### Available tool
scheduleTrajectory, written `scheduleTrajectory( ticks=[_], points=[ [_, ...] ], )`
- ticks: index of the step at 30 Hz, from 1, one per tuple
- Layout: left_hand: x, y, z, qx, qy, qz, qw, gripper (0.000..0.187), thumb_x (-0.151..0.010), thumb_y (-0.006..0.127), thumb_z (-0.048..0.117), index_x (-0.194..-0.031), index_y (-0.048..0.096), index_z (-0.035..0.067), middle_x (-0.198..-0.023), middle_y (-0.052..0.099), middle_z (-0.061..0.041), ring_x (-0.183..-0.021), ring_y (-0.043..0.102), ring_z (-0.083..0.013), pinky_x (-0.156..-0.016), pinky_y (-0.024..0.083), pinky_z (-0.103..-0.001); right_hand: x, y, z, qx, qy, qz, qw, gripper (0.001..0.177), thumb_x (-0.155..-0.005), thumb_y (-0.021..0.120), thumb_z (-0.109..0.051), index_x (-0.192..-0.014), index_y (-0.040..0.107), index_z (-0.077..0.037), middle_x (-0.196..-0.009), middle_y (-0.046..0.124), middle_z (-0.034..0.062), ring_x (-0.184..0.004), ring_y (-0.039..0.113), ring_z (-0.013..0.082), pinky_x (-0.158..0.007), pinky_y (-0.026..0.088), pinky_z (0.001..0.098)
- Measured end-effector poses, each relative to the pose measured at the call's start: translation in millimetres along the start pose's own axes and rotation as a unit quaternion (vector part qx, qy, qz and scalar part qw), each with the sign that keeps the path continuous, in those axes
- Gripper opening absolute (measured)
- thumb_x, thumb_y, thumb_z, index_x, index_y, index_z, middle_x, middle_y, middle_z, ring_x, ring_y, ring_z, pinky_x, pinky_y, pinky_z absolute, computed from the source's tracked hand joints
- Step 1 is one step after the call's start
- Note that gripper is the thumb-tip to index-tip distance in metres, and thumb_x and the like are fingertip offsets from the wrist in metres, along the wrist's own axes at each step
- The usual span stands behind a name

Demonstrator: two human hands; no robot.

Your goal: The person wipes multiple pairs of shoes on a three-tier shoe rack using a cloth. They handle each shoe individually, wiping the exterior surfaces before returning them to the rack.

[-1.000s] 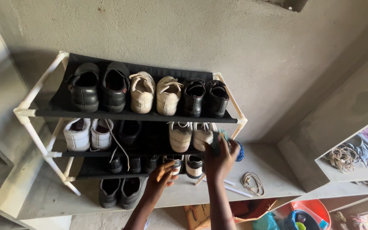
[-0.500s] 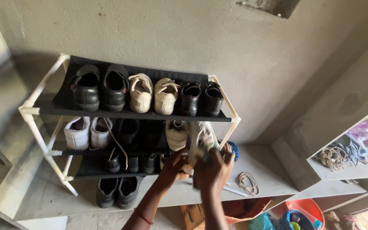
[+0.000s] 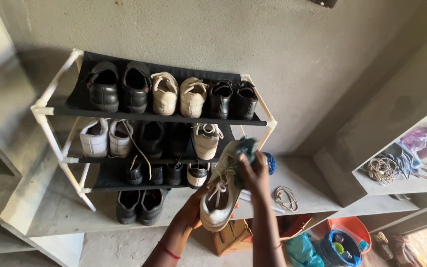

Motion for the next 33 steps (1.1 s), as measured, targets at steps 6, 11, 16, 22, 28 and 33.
scheduleTrajectory(
  ticks=[6,11,16,22,28,33],
  points=[
    [12.8,-1.6,10.8,0.063,0.021,0.006,0.998,0.105,-0.079,0.075,0.048,-0.162,0.016,0.023,-0.157,0.045,-0.014,-0.139,0.051,-0.0314,-0.111,0.049,-0.044,132.4,17.7,7.6,0.011,-0.079,0.036,0.996,0.034,-0.091,0.069,-0.01,-0.121,0.066,0.005,-0.123,0.061,0.0148,-0.109,0.063,0.0211,-0.095,0.048,0.0307],
    [30.2,14.5,20.3,0.045,0.002,-0.056,0.997,0.119,-0.074,0.081,0.05,-0.164,0.008,0.024,-0.16,0.041,-0.016,-0.141,0.049,-0.0323,-0.111,0.049,-0.045,118.5,15.2,1.2,0.055,-0.196,0.06,0.977,0.035,-0.094,0.061,-0.003,-0.128,0.064,0.005,-0.129,0.062,0.0111,-0.119,0.061,0.0197,-0.104,0.046,0.0316],
    [37.5,31.5,29.9,-0.188,-0.007,-0.019,0.982,0.145,-0.058,0.09,0.053,-0.164,-0.006,0.028,-0.164,0.034,-0.015,-0.145,0.044,-0.033,-0.115,0.045,-0.045,15.7,-16.2,21.4,-0.086,-0.041,0.138,0.986,0.026,-0.091,0.067,-0.005,-0.116,0.071,0.004,-0.104,0.069,0.0065,-0.091,0.062,0.0143,-0.082,0.05,0.0277],
    [38.7,40.9,34.1,-0.304,0.097,0.031,0.947,0.15,-0.057,0.096,0.042,-0.166,-0.005,0.022,-0.173,0.021,-0.011,-0.156,0.029,-0.0286,-0.124,0.033,-0.043,40.2,33.4,7.3,0.109,-0.011,0.089,0.99,0.022,-0.084,0.073,-0.008,-0.105,0.069,-0.001,-0.1,0.07,0.0074,-0.075,0.068,0.0155,-0.065,0.055,0.03],
    [46.9,29.6,37.7,-0.331,0.198,0.039,0.922,0.141,-0.06,0.097,0.04,-0.166,0.008,0.016,-0.172,0.025,-0.011,-0.158,0.026,-0.0291,-0.126,0.03,-0.044,57.2,48.0,-13.3,0.239,-0.232,0.107,0.937,0.024,-0.084,0.073,-0.009,-0.106,0.07,0.001,-0.1,0.071,0.0154,-0.083,0.069,0.0213,-0.073,0.056,0.0327],
    [48.4,17.9,33.8,-0.452,0.188,0.11,0.865,0.084,-0.102,0.058,0.041,-0.168,0.012,0.016,-0.175,0.024,-0.011,-0.161,0.023,-0.0275,-0.127,0.024,-0.04,13.9,31.8,17.4,0.111,-0.05,0.121,0.985,0.018,-0.09,0.071,-0.014,-0.1,0.071,0.001,-0.085,0.071,0.0139,-0.071,0.06,0.0145,-0.066,0.051,0.0283]
  ],
)
Point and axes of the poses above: each hand's wrist, its own x-axis away from the middle knuckle, its own y-axis out of the palm, z = x × y, the point moved 5 cm from there along -x, towards the middle knuckle
